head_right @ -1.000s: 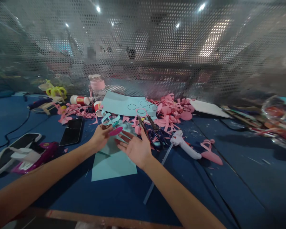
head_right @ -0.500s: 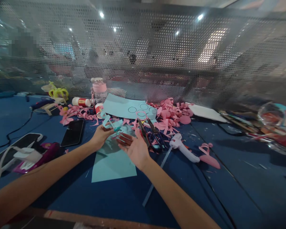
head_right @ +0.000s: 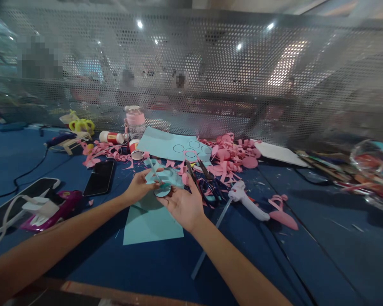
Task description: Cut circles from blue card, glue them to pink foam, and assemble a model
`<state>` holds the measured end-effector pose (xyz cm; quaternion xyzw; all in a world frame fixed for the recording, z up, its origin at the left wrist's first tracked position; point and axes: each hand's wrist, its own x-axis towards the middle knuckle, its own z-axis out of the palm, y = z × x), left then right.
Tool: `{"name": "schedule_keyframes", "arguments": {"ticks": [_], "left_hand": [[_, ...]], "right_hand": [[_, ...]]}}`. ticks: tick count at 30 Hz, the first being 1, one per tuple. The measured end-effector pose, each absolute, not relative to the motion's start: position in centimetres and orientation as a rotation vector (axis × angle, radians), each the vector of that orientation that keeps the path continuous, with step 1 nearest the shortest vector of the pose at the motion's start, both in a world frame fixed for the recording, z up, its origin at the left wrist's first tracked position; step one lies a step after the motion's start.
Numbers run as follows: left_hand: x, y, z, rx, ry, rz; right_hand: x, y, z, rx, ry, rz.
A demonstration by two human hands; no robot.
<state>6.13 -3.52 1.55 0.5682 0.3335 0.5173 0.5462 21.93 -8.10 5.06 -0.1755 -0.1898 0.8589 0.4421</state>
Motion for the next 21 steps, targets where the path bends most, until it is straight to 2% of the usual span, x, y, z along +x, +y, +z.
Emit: {"name": "schedule_keyframes", "arguments": {"ticks": [21], "left_hand": [[6.29,-3.43,1.02,1.411,0.919,1.183]], "right_hand": [[22.27,-7.94,4.40,-0.452,-0.438,2.160]]}}
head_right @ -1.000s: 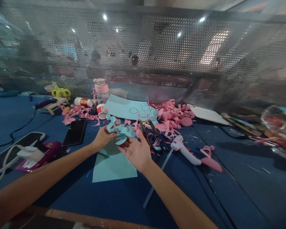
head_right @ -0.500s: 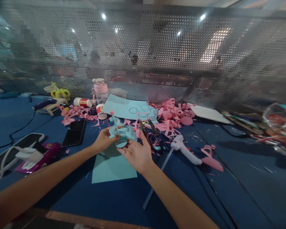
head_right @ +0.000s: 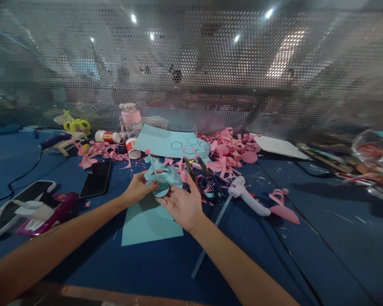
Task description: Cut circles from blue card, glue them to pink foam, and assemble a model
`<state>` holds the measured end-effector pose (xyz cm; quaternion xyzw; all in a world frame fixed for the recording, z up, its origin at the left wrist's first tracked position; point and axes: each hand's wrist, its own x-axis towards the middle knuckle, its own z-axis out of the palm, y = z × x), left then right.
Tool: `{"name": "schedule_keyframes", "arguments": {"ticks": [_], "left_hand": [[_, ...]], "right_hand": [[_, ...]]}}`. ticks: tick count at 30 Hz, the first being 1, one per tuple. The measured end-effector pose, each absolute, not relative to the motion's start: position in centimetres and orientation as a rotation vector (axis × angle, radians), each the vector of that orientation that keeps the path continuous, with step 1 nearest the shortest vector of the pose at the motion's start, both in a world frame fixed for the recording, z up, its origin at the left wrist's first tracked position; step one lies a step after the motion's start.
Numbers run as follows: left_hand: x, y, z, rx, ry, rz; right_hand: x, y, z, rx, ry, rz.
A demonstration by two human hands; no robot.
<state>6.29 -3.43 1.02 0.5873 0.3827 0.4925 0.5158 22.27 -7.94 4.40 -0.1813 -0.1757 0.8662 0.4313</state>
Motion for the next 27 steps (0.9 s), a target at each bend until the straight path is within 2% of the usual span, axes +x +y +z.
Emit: {"name": "schedule_keyframes", "arguments": {"ticks": [8,12,15,18,21,27], "left_hand": [[6.3,-3.4,0.9,1.390,0.892,1.195],[6.3,-3.3,1.2,1.288,0.875,1.218],[6.4,-3.3,1.8,1.187,0.830,1.245],[6.3,-3.5,2.6,1.150,0.755,1.238],[6.0,-3.5,3.0,1.165,0.701,1.174],[5.3,-3.0,2.7,1.186,0.677,1.080]], "right_hand": [[22.4,-7.9,4.4,-0.447,-0.423,2.174],[22.0,-7.7,4.3,-0.523,-0.591,2.126],[21.9,-7.5,3.9,-0.725,-0.833,1.929],[22.3,-7.2,3.4,-0.948,-1.142,1.487],[23.0,-7.0,3.3,-0.969,-1.385,1.135],[23.6,-6.9,3.9,-0.794,-1.470,1.153]]}}
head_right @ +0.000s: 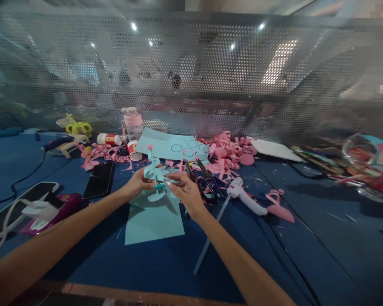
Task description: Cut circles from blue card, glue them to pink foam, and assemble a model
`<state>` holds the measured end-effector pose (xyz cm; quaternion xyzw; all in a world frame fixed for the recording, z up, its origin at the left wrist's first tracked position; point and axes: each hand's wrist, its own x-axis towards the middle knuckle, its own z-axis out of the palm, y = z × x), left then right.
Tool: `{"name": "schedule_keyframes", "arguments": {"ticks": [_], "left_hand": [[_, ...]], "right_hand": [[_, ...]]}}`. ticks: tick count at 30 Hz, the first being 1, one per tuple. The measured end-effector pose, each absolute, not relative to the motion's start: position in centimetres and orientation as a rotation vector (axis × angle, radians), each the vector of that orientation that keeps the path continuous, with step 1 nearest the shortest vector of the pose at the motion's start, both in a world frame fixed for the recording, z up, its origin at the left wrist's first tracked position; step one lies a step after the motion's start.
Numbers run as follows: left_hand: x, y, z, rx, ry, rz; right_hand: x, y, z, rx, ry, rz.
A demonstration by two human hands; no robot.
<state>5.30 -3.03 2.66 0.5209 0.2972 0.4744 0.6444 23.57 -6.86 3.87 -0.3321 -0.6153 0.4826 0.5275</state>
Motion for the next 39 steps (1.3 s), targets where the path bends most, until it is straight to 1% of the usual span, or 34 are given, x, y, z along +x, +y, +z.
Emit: {"name": "schedule_keyframes", "arguments": {"ticks": [4,11,14,18,21,28,39], "left_hand": [[5.3,-3.1,2.9,1.188,0.673,1.050],[5.2,-3.3,3.2,1.197,0.662,1.040],[5.2,-3.3,3.2,1.225,0.627,1.012],[5.4,-3.6,3.0,1.220,0.638,0.922],[5.5,-3.8,2.8,1.215,0.659,0.881],[5.5,-4.0,2.6,1.264,0.692,0.836],[5.5,-4.2,2.5,1.351,0.664,0.822]], "right_hand": [[23.4,-6.8,3.8,-0.756,-1.452,1.193],[23.6,-6.6,3.4,-0.813,-1.466,1.214],[23.8,-6.3,3.3,-0.865,-1.548,1.107],[23.8,-6.1,3.4,-0.927,-1.677,0.869],[23.8,-6.4,3.7,-0.950,-1.768,0.813],[23.5,-6.8,4.3,-1.009,-1.780,0.922],[23.7,-6.4,3.6,-1.067,-1.666,1.176]]}}
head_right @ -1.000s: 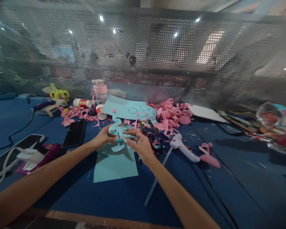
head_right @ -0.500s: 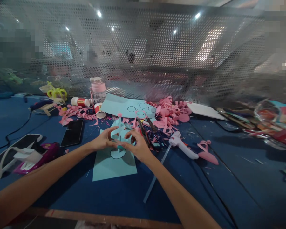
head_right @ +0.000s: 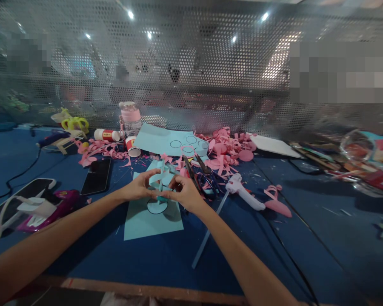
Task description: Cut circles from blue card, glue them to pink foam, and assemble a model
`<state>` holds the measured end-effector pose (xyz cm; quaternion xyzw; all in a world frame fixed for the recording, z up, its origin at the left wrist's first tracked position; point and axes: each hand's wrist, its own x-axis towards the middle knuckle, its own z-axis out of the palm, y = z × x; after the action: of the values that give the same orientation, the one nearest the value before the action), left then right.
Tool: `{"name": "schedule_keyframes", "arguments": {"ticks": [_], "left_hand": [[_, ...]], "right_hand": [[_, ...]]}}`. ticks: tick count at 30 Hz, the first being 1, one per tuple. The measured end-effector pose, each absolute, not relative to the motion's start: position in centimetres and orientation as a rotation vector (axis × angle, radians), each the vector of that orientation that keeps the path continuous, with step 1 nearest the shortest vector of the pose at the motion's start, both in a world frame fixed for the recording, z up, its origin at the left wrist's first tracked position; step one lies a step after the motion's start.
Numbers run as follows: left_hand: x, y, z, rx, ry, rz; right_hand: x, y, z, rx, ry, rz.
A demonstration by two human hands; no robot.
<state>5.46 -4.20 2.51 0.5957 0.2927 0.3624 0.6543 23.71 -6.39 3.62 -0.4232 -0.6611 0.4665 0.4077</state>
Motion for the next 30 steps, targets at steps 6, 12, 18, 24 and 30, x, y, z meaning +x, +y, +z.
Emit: {"name": "schedule_keyframes", "arguments": {"ticks": [6,12,18,24,30], "left_hand": [[5.5,-4.2,2.4,1.435,0.675,0.895],[5.5,-4.1,2.4,1.458,0.645,0.909],[5.5,-4.3,2.8,1.404,0.625,0.890],[5.6,-3.8,3.3,1.297,0.677,1.011],[5.7,-3.2,2.9,1.282,0.763,1.279]], "right_hand": [[23.8,-6.4,3.4,-1.086,-1.628,1.268],[23.7,-6.5,3.7,-1.100,-1.633,1.271],[23.7,-6.4,3.8,-1.079,-1.583,1.299],[23.8,-6.1,3.6,-0.989,-1.184,1.351],[22.5,-7.1,4.0,-0.810,-0.958,1.829]]}}
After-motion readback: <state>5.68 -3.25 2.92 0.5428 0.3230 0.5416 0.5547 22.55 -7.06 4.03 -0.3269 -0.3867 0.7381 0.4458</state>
